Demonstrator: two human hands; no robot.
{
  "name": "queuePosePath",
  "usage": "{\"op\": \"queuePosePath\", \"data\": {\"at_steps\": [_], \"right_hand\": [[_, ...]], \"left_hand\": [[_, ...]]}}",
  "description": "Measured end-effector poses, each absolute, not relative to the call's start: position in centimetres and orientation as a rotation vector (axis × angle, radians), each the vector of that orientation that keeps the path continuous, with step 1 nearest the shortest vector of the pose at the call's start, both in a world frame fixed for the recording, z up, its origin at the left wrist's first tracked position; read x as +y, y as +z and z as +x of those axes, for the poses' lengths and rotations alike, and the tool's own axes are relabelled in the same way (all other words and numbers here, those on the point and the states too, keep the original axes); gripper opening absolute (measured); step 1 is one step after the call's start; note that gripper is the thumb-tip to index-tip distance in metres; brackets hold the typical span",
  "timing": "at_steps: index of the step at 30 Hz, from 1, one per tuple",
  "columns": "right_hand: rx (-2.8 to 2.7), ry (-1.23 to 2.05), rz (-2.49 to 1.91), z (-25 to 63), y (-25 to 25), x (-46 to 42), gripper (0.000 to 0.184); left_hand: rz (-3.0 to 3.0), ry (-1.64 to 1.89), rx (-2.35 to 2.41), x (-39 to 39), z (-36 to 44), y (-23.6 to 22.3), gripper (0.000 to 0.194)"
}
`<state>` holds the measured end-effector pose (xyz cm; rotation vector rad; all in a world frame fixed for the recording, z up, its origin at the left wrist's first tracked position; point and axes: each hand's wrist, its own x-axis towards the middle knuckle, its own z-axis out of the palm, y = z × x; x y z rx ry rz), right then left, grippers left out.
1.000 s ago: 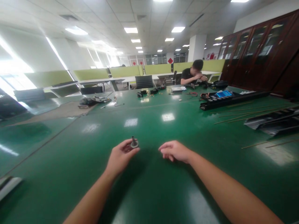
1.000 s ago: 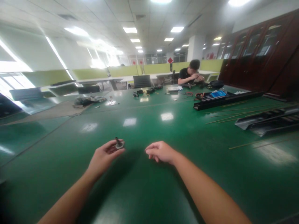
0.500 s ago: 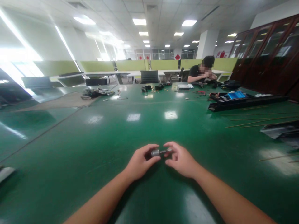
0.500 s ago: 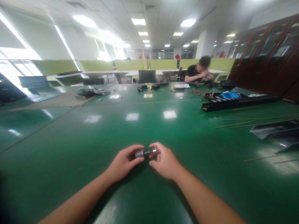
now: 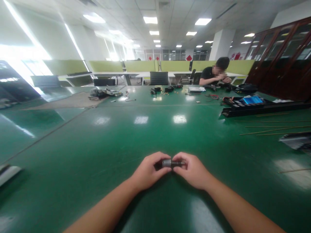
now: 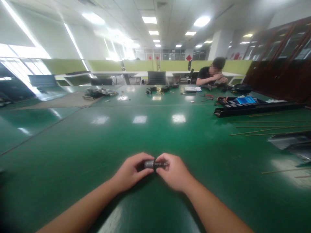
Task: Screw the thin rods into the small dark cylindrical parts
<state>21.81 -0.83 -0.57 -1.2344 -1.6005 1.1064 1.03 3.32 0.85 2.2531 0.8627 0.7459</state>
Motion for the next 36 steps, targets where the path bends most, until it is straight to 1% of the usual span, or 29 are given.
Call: {"op": "queuePosePath", "data": {"at_steps": [22,36], "right_hand": [[-1.557,1.155,-1.183,22.2,-1.4,0.1,0.013],[-1.563,1.171,-1.187,22.4,-1.6,0.2,0.015]], "left_hand": [[2.282,0.772,1.016,2.7,1.5,0.6,0.026],[2.284,0.793,1.03,2.7,1.4,0.5,0.027]]}}
